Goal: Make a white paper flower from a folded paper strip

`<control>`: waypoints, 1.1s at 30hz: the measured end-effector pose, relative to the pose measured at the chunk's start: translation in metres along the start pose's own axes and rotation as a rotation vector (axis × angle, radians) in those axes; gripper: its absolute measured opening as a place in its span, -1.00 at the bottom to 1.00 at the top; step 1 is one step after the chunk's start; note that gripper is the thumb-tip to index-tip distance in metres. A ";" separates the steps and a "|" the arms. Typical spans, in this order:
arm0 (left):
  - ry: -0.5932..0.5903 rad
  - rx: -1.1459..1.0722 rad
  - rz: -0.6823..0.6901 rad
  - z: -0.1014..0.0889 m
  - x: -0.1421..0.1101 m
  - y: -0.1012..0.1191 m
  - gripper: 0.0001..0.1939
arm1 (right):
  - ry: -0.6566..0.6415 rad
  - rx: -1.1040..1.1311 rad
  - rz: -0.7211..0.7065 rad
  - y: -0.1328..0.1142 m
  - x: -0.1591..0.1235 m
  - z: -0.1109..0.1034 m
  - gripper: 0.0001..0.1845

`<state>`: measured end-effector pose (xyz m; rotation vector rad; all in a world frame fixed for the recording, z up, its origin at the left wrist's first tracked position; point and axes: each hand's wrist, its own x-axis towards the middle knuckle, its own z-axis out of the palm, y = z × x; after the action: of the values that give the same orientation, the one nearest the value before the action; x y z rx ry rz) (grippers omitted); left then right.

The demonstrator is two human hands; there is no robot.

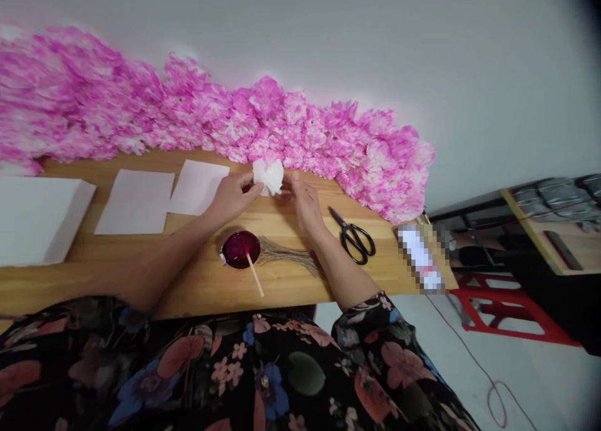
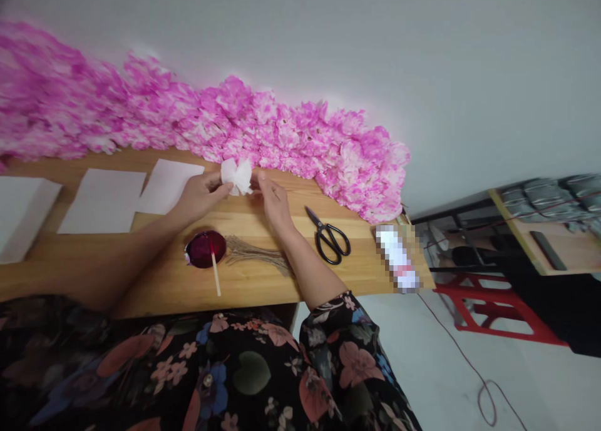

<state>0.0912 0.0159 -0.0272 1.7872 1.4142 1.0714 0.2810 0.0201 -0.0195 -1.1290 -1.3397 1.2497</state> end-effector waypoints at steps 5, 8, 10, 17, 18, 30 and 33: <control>-0.004 -0.093 0.005 -0.001 0.000 0.002 -0.70 | -0.018 -0.279 -0.172 -0.002 -0.004 0.002 -0.54; -0.008 -0.103 0.021 -0.002 0.001 0.004 -0.73 | 0.049 -0.321 -0.207 0.000 -0.004 0.003 -0.66; -0.011 -0.140 0.011 -0.004 0.001 0.006 -0.76 | 0.081 -0.281 -0.180 0.001 -0.002 0.003 -0.68; -0.002 -0.159 0.003 -0.008 -0.001 0.008 -0.54 | 0.093 -0.180 -0.076 -0.002 -0.001 0.001 -0.69; -0.001 -0.130 0.020 -0.007 -0.002 0.009 -0.52 | 0.086 -0.178 -0.071 -0.002 -0.001 0.002 -0.69; 0.192 -0.084 -0.073 -0.003 0.002 -0.001 -0.81 | 0.110 -0.088 0.004 0.003 0.001 -0.001 -0.66; 0.257 -0.130 -0.046 -0.005 0.000 0.001 -0.77 | 0.095 -0.107 0.003 0.003 0.000 0.000 -0.64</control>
<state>0.0870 0.0158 -0.0241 1.5601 1.4883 1.3743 0.2814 0.0207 -0.0224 -1.2495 -1.3473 1.1233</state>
